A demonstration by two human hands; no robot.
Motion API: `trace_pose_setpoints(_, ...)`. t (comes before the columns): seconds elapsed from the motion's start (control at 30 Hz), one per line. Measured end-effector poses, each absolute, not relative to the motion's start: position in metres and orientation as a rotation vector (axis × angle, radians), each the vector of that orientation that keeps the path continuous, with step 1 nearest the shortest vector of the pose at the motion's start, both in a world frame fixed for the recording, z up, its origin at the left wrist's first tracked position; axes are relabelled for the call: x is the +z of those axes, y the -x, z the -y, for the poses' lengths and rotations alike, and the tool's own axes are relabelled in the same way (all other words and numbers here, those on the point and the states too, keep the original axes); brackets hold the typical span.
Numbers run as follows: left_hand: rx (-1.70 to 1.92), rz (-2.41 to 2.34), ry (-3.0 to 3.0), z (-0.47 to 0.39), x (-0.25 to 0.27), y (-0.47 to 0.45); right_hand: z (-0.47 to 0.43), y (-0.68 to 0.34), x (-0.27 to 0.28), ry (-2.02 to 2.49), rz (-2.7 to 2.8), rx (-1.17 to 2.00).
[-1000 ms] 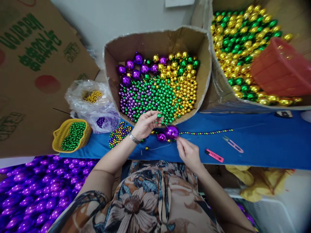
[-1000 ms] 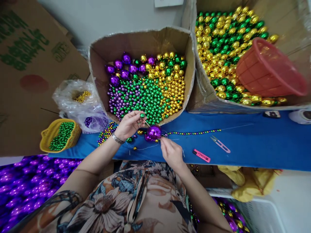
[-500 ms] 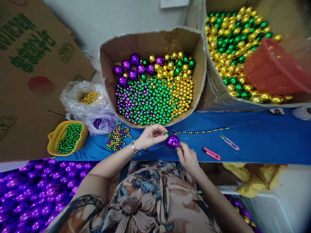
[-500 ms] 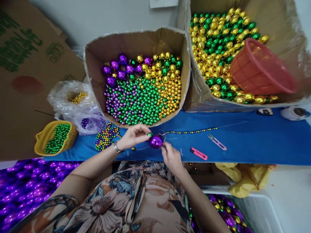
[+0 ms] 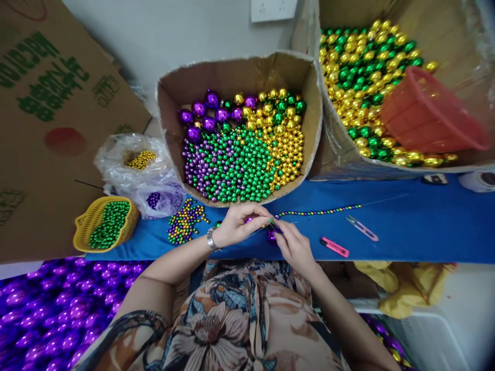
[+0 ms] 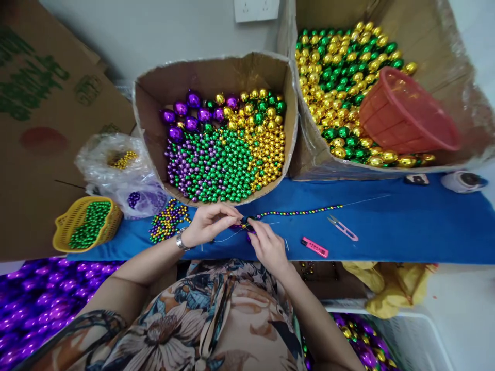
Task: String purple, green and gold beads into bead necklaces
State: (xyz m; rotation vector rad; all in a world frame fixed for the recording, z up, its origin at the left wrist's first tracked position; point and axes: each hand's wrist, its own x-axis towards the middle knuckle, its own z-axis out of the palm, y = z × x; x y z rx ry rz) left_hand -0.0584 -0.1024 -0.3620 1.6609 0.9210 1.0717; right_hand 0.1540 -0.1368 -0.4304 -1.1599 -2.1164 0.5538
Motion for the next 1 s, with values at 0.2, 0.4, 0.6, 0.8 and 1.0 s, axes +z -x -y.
trace_pose_setpoints(0.2,1.051,-0.84,-1.536,0.088,-0.343,0.061,0.126,-0.144,-0.424,1.035,2.004,0.741)
trace_pose_setpoints(0.4,1.127,-1.095,-1.682,-0.001,-0.35,0.071,0.124,-0.153,-0.425,1.15,1.861,0.919)
trace_pose_setpoints(0.6,1.021,-1.881,-2.019,-0.126,-0.372,0.086,0.124,-0.152,-0.428,1.173,1.812,0.918)
trace_pose_setpoints(0.8,0.75,-2.067,-2.042,-0.162,-0.371,0.076,0.123,-0.151,-0.429,1.155,1.83,0.872)
trace_pose_setpoints(1.0,1.258,-1.216,-1.508,-0.091,-0.359,0.074,0.122,-0.156,-0.422,1.177,1.855,0.746)
